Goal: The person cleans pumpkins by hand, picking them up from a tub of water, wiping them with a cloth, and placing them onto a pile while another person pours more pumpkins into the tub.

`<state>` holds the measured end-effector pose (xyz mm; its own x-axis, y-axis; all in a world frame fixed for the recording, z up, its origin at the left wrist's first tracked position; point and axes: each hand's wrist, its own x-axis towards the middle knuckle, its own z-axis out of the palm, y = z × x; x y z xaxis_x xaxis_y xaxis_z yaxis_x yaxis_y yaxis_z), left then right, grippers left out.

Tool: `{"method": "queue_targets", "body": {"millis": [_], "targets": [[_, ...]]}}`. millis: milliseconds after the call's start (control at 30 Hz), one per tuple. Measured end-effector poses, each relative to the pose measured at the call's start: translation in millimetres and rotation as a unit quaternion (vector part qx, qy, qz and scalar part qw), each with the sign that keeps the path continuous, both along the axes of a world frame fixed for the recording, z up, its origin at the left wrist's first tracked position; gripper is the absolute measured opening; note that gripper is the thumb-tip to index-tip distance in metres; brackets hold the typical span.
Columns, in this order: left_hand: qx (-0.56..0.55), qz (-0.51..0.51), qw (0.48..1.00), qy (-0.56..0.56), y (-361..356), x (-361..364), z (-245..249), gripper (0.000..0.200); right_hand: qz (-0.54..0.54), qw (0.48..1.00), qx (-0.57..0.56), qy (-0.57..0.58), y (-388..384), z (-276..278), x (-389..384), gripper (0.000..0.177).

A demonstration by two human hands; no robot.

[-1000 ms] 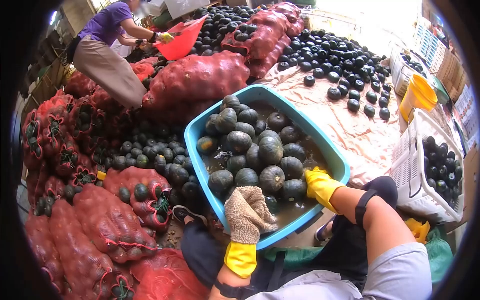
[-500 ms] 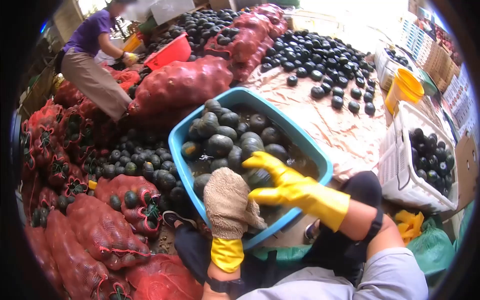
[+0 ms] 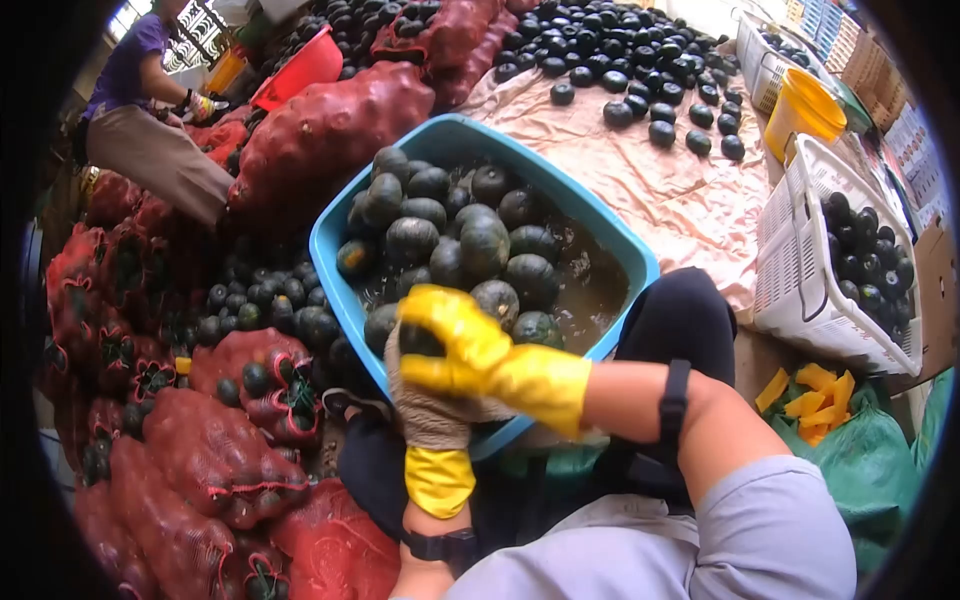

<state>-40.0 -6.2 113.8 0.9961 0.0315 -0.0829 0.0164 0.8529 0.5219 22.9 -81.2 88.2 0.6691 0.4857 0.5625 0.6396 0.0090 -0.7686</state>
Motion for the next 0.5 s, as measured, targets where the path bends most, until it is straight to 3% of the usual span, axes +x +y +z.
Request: {"method": "queue_targets", "body": {"millis": [100, 133, 167, 233, 267, 300, 333, 367, 400, 433, 467, 500], "targets": [[0.139, 0.070, 0.987, -0.026, 3.6, -13.7, -9.0, 0.053, -0.122, 0.992, 0.023, 0.021, 11.4, -9.5, 26.5, 0.062], [0.196, 0.104, 0.974, -0.039, 3.5, -17.6, -14.1, 0.052, 0.014, 0.999, 0.039, -0.002, -2.3, 5.7, 15.6, 0.064], [0.156, 0.122, 0.980, -0.020, 10.3, -23.1, -29.4, 0.050, 0.135, 0.990, 0.002, 0.034, -9.3, 16.6, 0.0, 0.062], [0.062, 0.157, 0.985, 0.044, 19.3, -25.2, -34.7, 0.045, 0.248, 0.966, -0.069, 0.037, -23.3, 38.0, 1.6, 0.058], [0.006, 0.178, 0.980, 0.090, 24.2, -23.8, -36.6, 0.041, 0.194, 0.969, -0.072, 0.134, -19.7, 29.9, 6.7, 0.057], [0.034, 0.213, 0.967, 0.139, 18.6, -13.8, -4.0, 0.037, 0.139, 0.981, -0.094, 0.100, -13.5, 21.3, -0.6, 0.053], [0.188, 0.299, 0.921, 0.165, 5.0, -11.2, -1.3, 0.031, 0.083, 0.988, -0.114, 0.064, -3.4, 14.5, -11.9, 0.049], [0.513, 0.232, 0.823, 0.069, 16.2, -12.3, -10.3, 0.026, 0.027, 0.991, -0.133, 0.022, 4.7, 11.3, -20.1, 0.045], [0.749, 0.250, 0.613, -0.038, 27.4, -13.6, -19.3, 0.022, -0.011, 0.990, -0.116, -0.080, -1.4, 28.5, -35.9, 0.042], [0.876, 0.219, 0.429, -0.028, 28.3, -25.5, -0.2, 0.021, 0.020, 0.983, -0.173, -0.057, -9.3, 28.3, -40.1, 0.042], [0.870, 0.195, 0.444, -0.086, 36.5, -33.8, -2.8, 0.023, 0.066, 0.986, -0.146, -0.038, -15.1, 26.2, -38.0, 0.043], [0.787, 0.168, 0.590, -0.066, 41.3, -37.9, -30.7, 0.028, 0.111, 0.986, -0.120, -0.021, -19.2, 25.7, -30.6, 0.045]]}}
